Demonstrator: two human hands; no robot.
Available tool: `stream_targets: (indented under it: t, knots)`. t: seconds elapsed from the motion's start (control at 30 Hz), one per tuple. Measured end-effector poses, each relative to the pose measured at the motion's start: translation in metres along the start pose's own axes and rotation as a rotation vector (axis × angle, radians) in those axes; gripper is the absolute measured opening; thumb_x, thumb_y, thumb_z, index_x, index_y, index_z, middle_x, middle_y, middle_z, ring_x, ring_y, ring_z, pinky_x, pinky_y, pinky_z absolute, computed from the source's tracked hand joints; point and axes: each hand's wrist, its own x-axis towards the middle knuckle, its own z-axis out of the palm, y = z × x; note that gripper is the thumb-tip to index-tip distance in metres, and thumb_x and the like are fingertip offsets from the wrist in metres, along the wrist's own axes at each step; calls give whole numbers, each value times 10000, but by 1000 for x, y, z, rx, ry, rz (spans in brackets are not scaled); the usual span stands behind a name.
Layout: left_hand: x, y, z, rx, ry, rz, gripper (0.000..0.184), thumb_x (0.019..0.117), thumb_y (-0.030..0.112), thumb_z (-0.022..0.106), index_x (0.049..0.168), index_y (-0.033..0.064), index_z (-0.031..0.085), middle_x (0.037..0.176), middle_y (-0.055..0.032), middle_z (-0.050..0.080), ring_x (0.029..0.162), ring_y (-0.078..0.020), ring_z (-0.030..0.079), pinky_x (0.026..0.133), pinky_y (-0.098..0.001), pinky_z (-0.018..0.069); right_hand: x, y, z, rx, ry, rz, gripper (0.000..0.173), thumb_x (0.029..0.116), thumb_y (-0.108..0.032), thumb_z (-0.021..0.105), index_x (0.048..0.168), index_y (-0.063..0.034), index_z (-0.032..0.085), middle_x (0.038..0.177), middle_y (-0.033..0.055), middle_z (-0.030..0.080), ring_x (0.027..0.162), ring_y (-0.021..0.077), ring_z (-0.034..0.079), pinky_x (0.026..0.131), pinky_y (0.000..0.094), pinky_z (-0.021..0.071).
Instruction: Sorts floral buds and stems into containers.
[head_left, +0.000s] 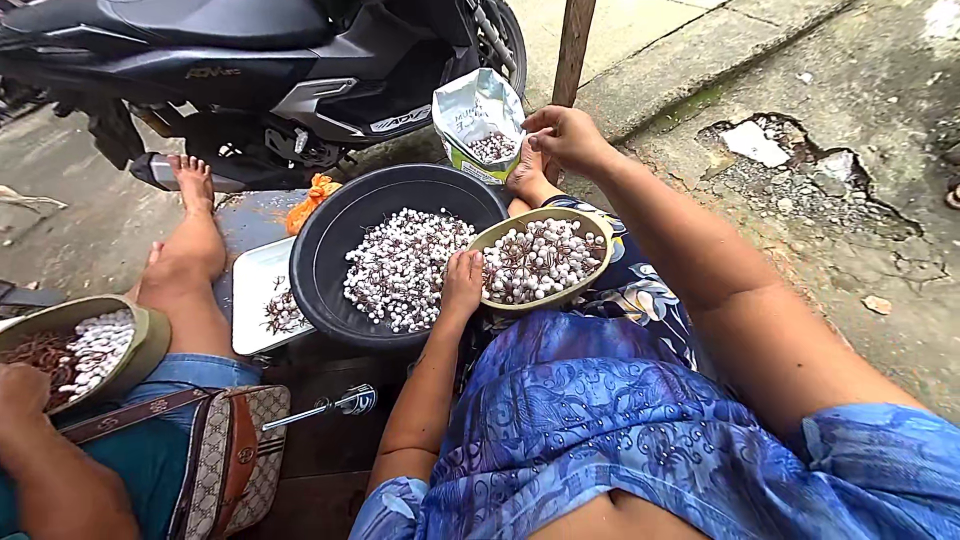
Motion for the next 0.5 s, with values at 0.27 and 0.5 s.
stream_targets:
  t: [0.27, 0.5]
  knots:
    - [9, 17, -18, 6, 43, 151, 377, 1104, 229, 431, 1248, -20, 675, 1330, -212, 638, 1276, -340, 590, 1108, -514, 427, -59, 18, 30, -316, -526, -20, 338, 966, -32, 652, 1303, -18, 666, 1306, 233, 652, 1187, 401, 645, 1060, 571, 470]
    - [18, 39, -16, 148, -138, 270, 291, 1063, 180, 523, 1266, 58, 693, 1322, -154, 663, 1268, -321, 604, 1089, -550, 434, -74, 43, 39, -465, -523, -50, 240, 959, -20, 626, 1163, -67, 744, 1145, 205, 714, 1121, 404, 668, 992, 626, 493]
